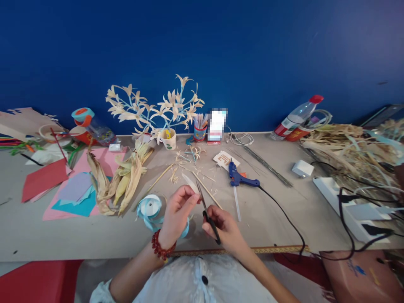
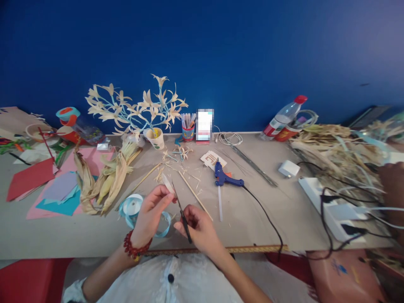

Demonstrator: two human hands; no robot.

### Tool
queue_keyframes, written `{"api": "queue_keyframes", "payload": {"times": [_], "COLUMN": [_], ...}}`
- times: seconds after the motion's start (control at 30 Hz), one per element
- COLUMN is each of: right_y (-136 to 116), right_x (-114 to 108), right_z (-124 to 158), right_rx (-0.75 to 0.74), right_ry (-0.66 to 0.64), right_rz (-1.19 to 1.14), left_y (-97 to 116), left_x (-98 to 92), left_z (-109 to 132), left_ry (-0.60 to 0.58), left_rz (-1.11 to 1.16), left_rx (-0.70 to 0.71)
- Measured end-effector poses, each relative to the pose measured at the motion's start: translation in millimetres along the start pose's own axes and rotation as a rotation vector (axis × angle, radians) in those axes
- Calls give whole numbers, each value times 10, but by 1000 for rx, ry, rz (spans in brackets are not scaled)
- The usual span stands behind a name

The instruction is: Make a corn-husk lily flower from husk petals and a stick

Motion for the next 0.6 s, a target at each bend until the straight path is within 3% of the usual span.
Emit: {"api": "queue_keyframes", "payload": {"times": [0.6], "right_y": [56], "right_x": [-29], "right_z": [22], "right_rx": [28], "right_ry": [8], "right_rz": [-6], "left_y": [124], "left_x": [-24], "left_z": [-37], "left_ry": [-84], "left_rz": [-281], "left_rx": [37]}}
Point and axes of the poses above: each hand's wrist, its own z-axis away from the middle knuckle, its own x-axis out of the palm, y = z × x, the point moved 9 cm from there along -z, towards the middle knuckle, and after that the axes turned 2 degrees about -z, right-handed, at the moved point
